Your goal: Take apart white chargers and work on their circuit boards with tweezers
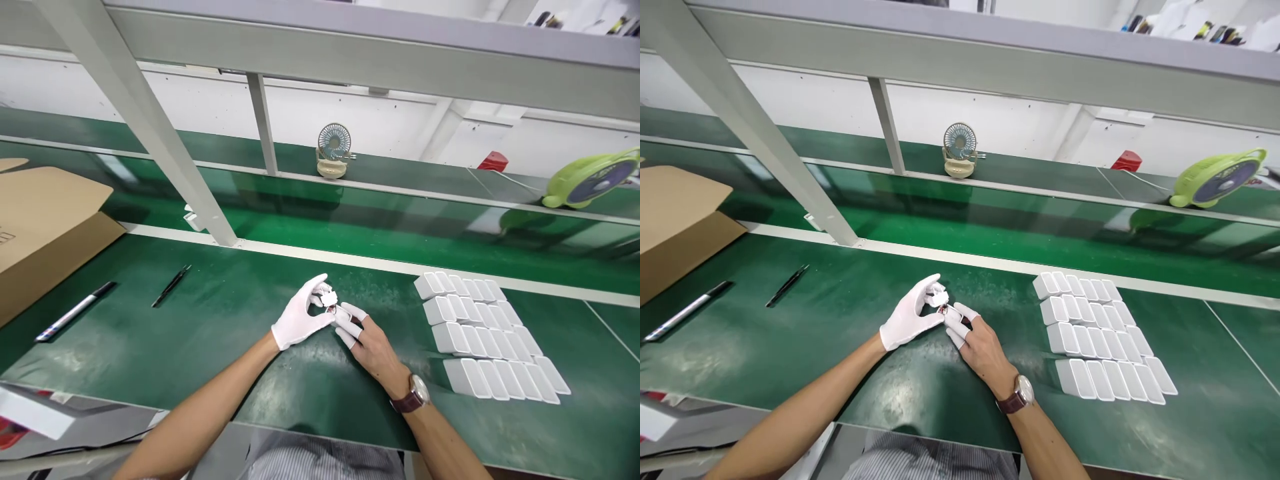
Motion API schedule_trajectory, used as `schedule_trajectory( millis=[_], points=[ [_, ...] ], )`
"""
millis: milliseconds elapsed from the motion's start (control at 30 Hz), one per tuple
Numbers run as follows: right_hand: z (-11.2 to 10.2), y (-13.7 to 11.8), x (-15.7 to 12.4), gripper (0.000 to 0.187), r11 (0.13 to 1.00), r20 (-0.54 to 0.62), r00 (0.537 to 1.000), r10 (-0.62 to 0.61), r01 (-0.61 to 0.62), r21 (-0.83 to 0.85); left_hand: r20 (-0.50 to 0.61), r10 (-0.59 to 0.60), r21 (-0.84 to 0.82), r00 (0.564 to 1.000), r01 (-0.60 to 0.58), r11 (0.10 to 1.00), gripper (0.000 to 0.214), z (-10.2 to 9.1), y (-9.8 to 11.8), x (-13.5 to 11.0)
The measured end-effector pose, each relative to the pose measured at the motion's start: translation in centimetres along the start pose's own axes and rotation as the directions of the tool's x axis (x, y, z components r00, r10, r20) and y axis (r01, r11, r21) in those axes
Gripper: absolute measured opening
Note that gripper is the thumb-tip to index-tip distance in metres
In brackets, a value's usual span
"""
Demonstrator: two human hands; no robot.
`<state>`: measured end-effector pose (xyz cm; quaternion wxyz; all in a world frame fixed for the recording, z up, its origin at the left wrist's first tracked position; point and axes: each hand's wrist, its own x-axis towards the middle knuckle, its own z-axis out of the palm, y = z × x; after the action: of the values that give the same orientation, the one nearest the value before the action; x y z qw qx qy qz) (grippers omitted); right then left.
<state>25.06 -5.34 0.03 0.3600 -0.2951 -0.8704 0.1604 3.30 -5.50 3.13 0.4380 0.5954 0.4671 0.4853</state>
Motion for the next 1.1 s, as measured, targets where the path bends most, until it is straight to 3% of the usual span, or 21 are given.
schedule_trajectory(
  millis=[100,267,367,433,533,600,767,967,1100],
  points=[
    [-0.3,-0.2,0.7,0.053,0.999,-0.040,0.999,-0.032,0.032,-0.003,-0.019,0.020,-0.003,1.000,-0.020,1.000,0.089,-0.2,-0.4,-0.2],
    [-3.5,-1.3,3.4,0.055,0.997,-0.276,0.958,-0.078,0.078,-0.013,-0.139,0.063,-0.144,0.988,-0.083,0.986,0.071,-0.8,-0.7,-0.1],
    [-4.5,-1.6,4.1,0.053,0.998,-0.343,0.938,-0.056,0.061,0.006,-0.181,0.081,-0.162,0.980,-0.111,0.981,0.070,-1.1,-0.4,-0.1],
    [-3.9,-1.6,3.8,0.049,0.998,-0.294,0.955,-0.031,0.047,0.049,-0.172,0.088,-0.134,0.981,-0.112,0.985,0.073,-1.0,0.0,-0.3],
    [-1.7,-1.3,2.5,0.043,0.995,-0.095,0.995,-0.011,0.021,0.101,-0.125,0.094,-0.051,0.988,-0.101,0.994,0.073,-0.7,0.9,-0.6],
    [-0.4,-1.2,1.6,0.042,0.995,-0.028,1.000,0.007,-0.004,0.104,-0.114,0.071,0.021,0.991,-0.069,0.997,0.064,-0.3,1.4,-0.6],
    [0.3,-1.1,0.8,0.041,0.998,-0.048,0.998,0.031,-0.028,0.061,-0.149,-0.034,0.134,0.988,0.055,0.989,0.025,0.3,1.3,-0.5],
    [-0.2,-0.6,0.4,0.053,0.970,-0.071,0.977,0.202,-0.190,0.151,-0.149,-0.097,0.068,0.984,0.108,0.992,0.028,0.3,1.2,-0.2],
    [-0.2,-0.4,0.5,0.053,0.975,-0.051,0.983,0.174,-0.165,0.149,-0.143,-0.108,0.035,0.984,0.114,0.993,0.033,0.4,1.5,-0.1]
  ],
)
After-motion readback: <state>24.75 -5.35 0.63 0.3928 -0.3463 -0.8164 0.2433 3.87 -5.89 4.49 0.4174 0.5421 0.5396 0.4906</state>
